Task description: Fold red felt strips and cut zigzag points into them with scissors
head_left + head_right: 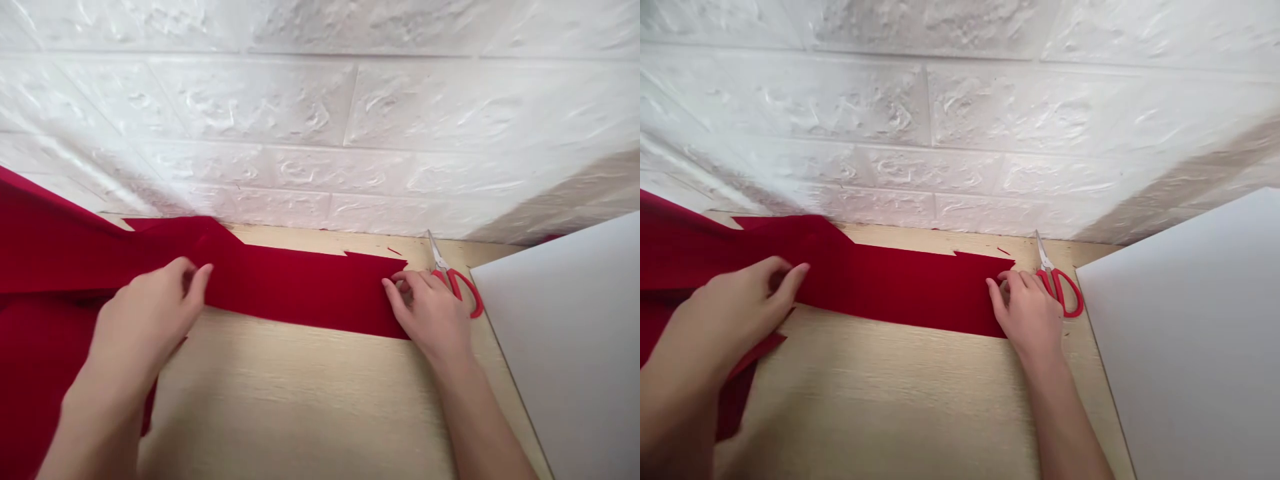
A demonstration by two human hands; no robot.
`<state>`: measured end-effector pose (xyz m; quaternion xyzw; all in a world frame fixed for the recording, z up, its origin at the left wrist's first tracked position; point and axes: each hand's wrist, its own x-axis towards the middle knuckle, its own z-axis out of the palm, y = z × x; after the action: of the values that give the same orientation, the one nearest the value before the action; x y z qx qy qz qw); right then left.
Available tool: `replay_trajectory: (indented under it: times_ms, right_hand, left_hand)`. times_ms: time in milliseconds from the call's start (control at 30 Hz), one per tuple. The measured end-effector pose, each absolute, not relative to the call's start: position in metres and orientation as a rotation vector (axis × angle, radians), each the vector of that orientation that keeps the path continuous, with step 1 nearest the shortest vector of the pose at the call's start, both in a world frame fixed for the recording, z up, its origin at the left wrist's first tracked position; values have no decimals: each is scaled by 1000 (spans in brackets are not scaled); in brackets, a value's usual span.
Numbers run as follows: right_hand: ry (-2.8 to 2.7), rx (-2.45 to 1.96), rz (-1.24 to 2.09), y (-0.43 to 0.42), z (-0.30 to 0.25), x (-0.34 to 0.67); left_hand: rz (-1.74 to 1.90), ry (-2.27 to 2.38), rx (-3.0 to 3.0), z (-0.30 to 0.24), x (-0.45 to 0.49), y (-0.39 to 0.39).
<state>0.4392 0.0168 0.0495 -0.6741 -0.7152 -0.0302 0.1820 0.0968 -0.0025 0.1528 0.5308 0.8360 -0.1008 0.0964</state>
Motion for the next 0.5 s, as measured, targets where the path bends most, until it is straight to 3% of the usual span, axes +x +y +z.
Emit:
replay_trajectory:
  times_ms: [233, 500]
  right_hand:
    - [-2012, -1988, 21, 17, 51, 436]
    - [-2010, -2072, 86, 16, 54, 432]
  left_hand:
    - [-192, 2682, 1065, 146, 62, -11]
    - [-169, 2564, 1151, 133, 51, 3]
